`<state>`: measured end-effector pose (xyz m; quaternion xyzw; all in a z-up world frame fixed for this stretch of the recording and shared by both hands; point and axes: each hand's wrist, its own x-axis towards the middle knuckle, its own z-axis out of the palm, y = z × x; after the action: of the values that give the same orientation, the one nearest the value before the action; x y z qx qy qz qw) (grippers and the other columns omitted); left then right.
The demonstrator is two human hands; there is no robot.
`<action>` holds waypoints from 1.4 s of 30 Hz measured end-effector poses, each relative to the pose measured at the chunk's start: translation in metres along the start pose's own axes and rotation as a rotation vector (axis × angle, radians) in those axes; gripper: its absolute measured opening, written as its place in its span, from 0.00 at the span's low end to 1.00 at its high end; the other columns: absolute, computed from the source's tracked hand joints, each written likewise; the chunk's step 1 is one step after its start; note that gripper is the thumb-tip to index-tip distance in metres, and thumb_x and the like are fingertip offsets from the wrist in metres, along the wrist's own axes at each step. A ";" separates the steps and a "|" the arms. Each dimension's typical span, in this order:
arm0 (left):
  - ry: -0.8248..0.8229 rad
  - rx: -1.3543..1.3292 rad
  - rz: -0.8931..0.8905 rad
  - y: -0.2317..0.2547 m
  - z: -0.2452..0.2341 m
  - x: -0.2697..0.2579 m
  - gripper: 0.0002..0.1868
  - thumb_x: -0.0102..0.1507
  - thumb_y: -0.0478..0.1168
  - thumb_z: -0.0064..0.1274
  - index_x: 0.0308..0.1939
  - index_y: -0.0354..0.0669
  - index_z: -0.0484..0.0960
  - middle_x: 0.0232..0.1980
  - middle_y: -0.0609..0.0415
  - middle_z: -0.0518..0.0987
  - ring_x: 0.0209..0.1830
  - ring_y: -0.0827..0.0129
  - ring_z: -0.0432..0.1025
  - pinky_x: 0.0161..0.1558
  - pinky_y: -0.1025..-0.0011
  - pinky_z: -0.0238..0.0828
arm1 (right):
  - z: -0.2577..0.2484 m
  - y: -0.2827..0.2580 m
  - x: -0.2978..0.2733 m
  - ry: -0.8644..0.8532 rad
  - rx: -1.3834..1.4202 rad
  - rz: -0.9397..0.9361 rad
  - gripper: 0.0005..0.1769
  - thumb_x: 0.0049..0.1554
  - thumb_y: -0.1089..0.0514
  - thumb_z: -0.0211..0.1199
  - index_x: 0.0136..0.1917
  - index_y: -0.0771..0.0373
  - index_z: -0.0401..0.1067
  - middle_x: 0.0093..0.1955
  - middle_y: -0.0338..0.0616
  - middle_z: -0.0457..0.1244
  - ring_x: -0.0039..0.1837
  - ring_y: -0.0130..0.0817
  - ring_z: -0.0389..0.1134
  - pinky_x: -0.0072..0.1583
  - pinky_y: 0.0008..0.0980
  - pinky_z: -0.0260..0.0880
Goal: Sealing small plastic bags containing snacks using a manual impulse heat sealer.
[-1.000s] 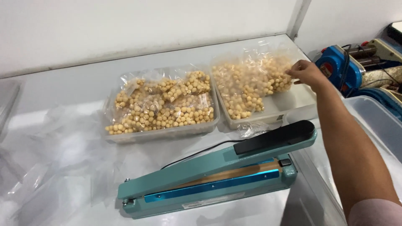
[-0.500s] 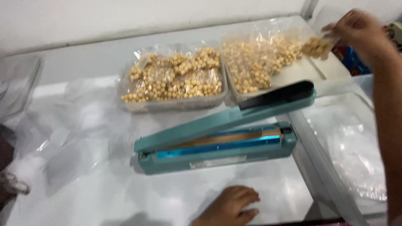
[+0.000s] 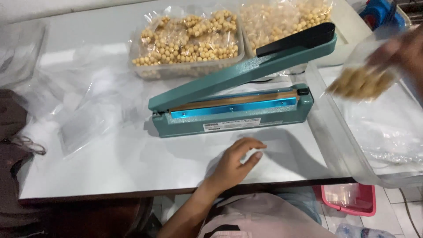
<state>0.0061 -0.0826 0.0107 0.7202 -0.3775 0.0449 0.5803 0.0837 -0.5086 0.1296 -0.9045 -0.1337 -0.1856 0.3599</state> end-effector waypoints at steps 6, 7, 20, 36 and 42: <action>0.129 -0.180 -0.114 0.006 -0.008 0.004 0.19 0.73 0.47 0.47 0.66 0.49 0.71 0.65 0.53 0.73 0.62 0.63 0.74 0.61 0.64 0.71 | 0.121 -0.124 -0.047 -0.127 0.461 0.070 0.09 0.61 0.62 0.63 0.41 0.64 0.66 0.47 0.52 0.70 0.49 0.38 0.76 0.47 0.28 0.80; 0.132 -0.201 -0.130 0.006 -0.010 0.005 0.22 0.72 0.48 0.48 0.69 0.51 0.69 0.69 0.54 0.72 0.65 0.63 0.73 0.63 0.63 0.71 | 0.138 -0.131 -0.050 -0.210 0.445 0.121 0.08 0.59 0.58 0.64 0.43 0.64 0.70 0.44 0.50 0.71 0.45 0.39 0.78 0.40 0.28 0.83; 0.697 -0.430 -0.307 -0.023 -0.041 0.015 0.08 0.67 0.40 0.59 0.45 0.40 0.87 0.34 0.52 0.84 0.32 0.80 0.76 0.36 0.82 0.76 | 0.237 -0.151 -0.030 -0.195 0.961 0.183 0.14 0.59 0.64 0.66 0.58 0.68 0.69 0.48 0.52 0.70 0.49 0.31 0.73 0.53 0.31 0.73; 0.855 -0.402 -0.508 -0.040 -0.059 -0.001 0.09 0.65 0.42 0.62 0.46 0.41 0.89 0.40 0.49 0.87 0.36 0.76 0.77 0.36 0.80 0.77 | 0.264 -0.152 -0.022 -0.113 0.742 0.279 0.12 0.64 0.57 0.65 0.50 0.71 0.77 0.38 0.54 0.69 0.40 0.37 0.72 0.42 0.39 0.79; 0.865 -0.393 -0.545 -0.043 -0.061 -0.004 0.09 0.66 0.43 0.62 0.45 0.42 0.89 0.39 0.49 0.86 0.38 0.75 0.76 0.37 0.79 0.76 | 0.258 -0.155 -0.016 -0.158 0.617 0.246 0.14 0.66 0.55 0.63 0.47 0.69 0.79 0.31 0.53 0.66 0.33 0.37 0.68 0.32 0.32 0.71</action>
<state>0.0515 -0.0261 -0.0056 0.5858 0.0945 0.1137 0.7969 0.0725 -0.2203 0.0429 -0.7738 -0.1011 -0.0209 0.6249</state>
